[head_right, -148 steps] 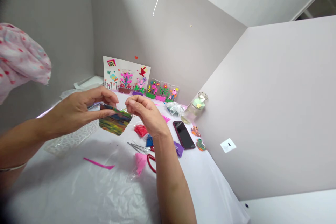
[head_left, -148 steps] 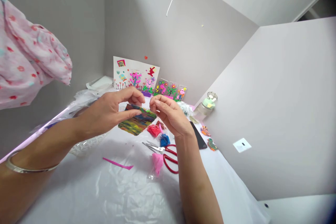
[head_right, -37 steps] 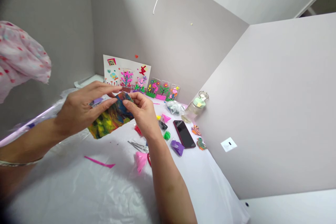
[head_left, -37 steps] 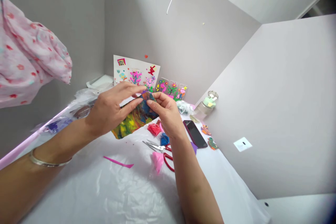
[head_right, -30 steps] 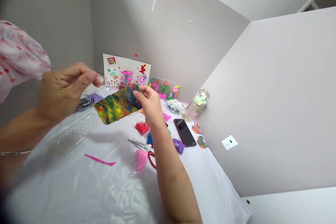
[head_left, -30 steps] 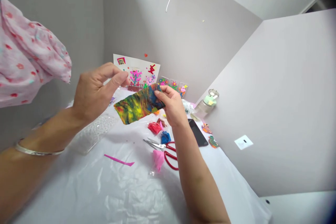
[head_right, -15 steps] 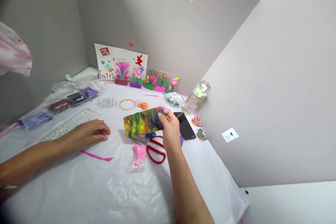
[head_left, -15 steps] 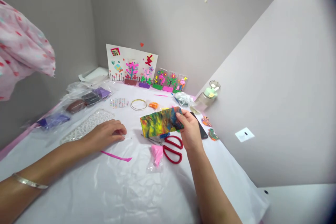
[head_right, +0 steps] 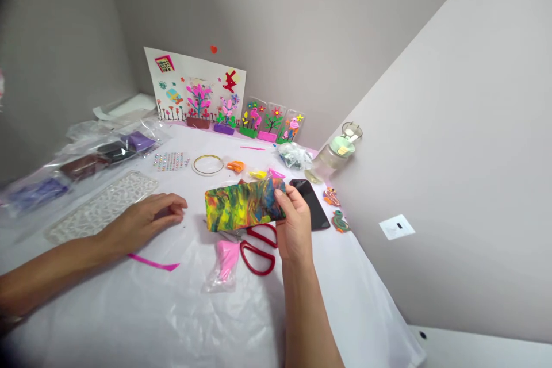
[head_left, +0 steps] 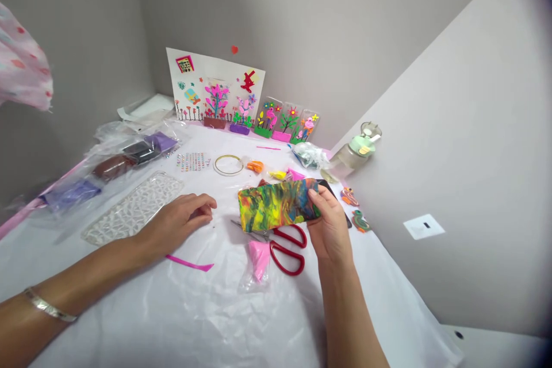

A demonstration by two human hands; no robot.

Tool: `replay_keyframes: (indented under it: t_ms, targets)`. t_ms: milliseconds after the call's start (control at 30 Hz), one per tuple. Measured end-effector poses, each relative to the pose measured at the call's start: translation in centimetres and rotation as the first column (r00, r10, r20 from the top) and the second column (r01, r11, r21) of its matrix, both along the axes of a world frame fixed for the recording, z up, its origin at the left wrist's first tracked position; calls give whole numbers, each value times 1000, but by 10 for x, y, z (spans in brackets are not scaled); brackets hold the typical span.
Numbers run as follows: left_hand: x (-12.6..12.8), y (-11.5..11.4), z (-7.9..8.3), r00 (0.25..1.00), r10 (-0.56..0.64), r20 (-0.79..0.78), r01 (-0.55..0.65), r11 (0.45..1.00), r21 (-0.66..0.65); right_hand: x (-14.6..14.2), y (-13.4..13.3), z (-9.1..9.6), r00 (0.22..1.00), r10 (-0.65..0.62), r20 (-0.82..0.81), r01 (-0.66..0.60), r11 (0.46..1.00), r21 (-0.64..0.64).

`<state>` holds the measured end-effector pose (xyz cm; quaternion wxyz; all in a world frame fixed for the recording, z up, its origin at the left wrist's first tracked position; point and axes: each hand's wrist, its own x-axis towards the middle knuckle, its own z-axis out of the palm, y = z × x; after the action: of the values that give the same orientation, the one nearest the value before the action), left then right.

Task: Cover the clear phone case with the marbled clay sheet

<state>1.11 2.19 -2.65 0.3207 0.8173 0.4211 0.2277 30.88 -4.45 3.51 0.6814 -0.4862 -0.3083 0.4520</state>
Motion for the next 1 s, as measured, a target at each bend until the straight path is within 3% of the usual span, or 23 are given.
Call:
replay_keyframes:
  t_ms: [133,267,400,533,700,800,900,1000]
  targets:
    - [-2,18,2,997,28,-69,-21,995,101,-3,-4,4,1000,15,-6,-15,999,-36]
    - [5,31,0,991,-27,-134,44,991,124,-4,-9,9,1000,13,-23,-15,998,-65]
    - [10,33,-7,990,-70,-120,86,987,133,0,-10,12,1000,-10,-2,10,996,-87]
    - [9,26,-7,999,-40,-29,44,991,123,10,-6,11,992,-125,4,124,988,-88]
    - [3,13,-1,991,32,130,-22,997,-77,14,-8,7,994,-103,-48,93,981,-171]
    - [-3,10,-2,966,176,191,-133,966,-221,3,-13,4,996,-55,-72,34,964,-262]
    - [-11,8,-7,931,309,192,-248,925,-289,-10,-15,1,989,14,-146,-70,919,-389]
    - [-17,2,-12,930,319,182,-257,920,-296,-14,-13,-5,980,27,-198,-117,881,-459]
